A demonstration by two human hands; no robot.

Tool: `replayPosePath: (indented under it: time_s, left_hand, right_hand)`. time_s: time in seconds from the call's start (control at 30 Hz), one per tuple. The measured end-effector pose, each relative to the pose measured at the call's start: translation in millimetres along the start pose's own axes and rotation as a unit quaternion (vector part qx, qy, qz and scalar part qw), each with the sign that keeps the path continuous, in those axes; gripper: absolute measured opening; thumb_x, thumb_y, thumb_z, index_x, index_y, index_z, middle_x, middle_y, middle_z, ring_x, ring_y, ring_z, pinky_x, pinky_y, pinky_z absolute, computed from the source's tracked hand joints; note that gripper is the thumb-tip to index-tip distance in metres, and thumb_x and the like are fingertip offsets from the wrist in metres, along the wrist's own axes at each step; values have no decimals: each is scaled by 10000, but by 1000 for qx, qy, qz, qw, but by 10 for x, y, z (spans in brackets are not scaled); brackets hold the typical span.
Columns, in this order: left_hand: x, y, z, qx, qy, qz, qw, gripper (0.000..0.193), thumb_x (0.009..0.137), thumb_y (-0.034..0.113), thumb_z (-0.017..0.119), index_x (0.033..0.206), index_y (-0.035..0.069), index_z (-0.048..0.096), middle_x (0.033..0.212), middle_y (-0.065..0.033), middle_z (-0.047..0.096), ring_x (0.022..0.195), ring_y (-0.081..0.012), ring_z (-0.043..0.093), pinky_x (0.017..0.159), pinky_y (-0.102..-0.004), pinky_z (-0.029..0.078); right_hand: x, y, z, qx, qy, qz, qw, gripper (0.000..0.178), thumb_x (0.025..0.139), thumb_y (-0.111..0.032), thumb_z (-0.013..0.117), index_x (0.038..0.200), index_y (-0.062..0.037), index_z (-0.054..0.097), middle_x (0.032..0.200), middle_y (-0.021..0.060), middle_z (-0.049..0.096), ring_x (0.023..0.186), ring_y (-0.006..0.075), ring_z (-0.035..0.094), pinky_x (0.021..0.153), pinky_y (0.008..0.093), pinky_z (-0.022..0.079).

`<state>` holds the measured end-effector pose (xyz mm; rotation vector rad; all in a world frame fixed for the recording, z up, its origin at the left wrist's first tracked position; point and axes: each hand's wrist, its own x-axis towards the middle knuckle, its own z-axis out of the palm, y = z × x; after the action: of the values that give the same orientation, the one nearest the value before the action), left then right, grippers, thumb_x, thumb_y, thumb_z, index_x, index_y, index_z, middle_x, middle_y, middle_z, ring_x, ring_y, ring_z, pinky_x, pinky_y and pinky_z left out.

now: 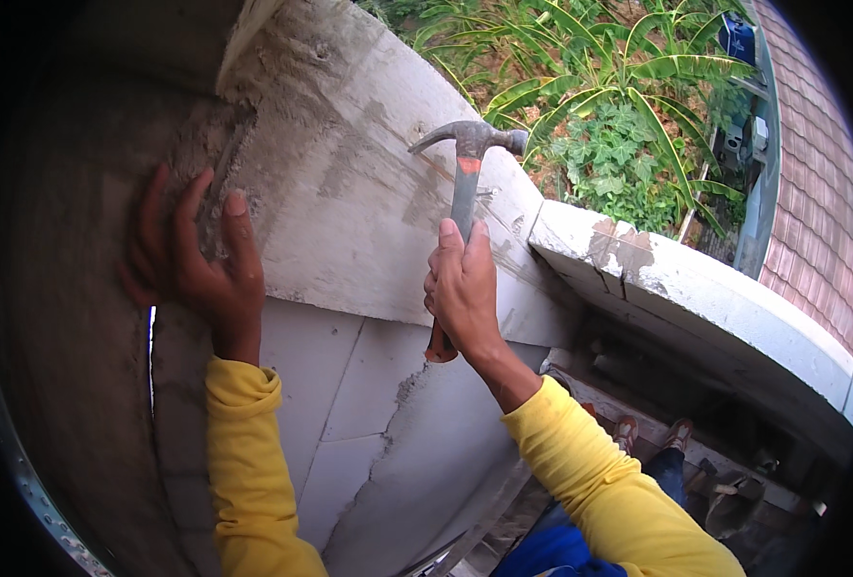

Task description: The person scoops mortar from a bucket onto a trowel and applies it to a concrete block, then places the block on a wall and taps it into position. The person repeats this process for additional blocks, smoothing the mortar joints and securing the blocks with nails and a hammer.

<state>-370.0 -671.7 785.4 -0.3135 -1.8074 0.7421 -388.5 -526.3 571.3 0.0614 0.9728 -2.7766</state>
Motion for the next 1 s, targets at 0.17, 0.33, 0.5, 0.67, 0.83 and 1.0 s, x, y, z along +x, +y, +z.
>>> replayPosePath:
  time_s: [0.17, 0.33, 0.5, 0.67, 0.83, 1.0]
  left_hand:
    - [-28, 61, 1, 3, -8, -10, 1000, 324, 1004, 505, 691, 1235, 292, 769, 1493, 9, 644, 1390, -264, 534, 1201, -589, 138]
    - [8, 36, 7, -11, 1, 0, 1000, 333, 1004, 502, 693, 1239, 279, 768, 1479, 8, 655, 1390, -260, 529, 1193, -568, 151]
    - [8, 65, -24, -1, -8, -2, 1000, 350, 1004, 513, 690, 1245, 271, 766, 1475, 8, 658, 1382, -259, 534, 1184, -561, 164]
    - [44, 36, -24, -2, -2, 12, 1000, 361, 1005, 519, 689, 1255, 268, 760, 1476, 13, 658, 1388, -261, 531, 1177, -561, 177]
    - [7, 38, -2, 14, -7, 7, 1000, 348, 1005, 509, 690, 1245, 268, 762, 1469, 14, 664, 1395, -264, 531, 1179, -546, 187]
    - [22, 58, 22, -10, 4, -6, 1000, 329, 1003, 512, 694, 1217, 275, 774, 1433, 24, 689, 1361, -261, 552, 1174, -529, 197]
  right_hand:
    - [10, 48, 56, 41, 26, 0, 999, 290, 1172, -388, 487, 1088, -138, 367, 748, -25, 429, 520, 55, 415, 419, 252, 351]
    - [66, 151, 64, 7, 34, -11, 999, 281, 1169, -382, 499, 1098, -144, 367, 729, -40, 419, 520, 54, 414, 422, 255, 354]
    - [-62, 154, -73, -40, 13, 22, 999, 285, 1162, -370, 516, 1118, -116, 394, 705, -38, 438, 522, 63, 442, 437, 268, 378]
    - [-216, 118, -236, 1, 42, 57, 997, 309, 1157, -348, 532, 1156, -50, 451, 669, -19, 479, 523, 83, 488, 455, 300, 417]
    - [30, 44, -201, -49, 36, 18, 998, 350, 1157, -365, 529, 1178, -25, 445, 673, 16, 527, 533, 119, 531, 469, 329, 441]
    - [103, 139, -193, -182, 60, -39, 981, 378, 1152, -351, 529, 1188, 17, 449, 702, 141, 611, 572, 255, 609, 553, 444, 487]
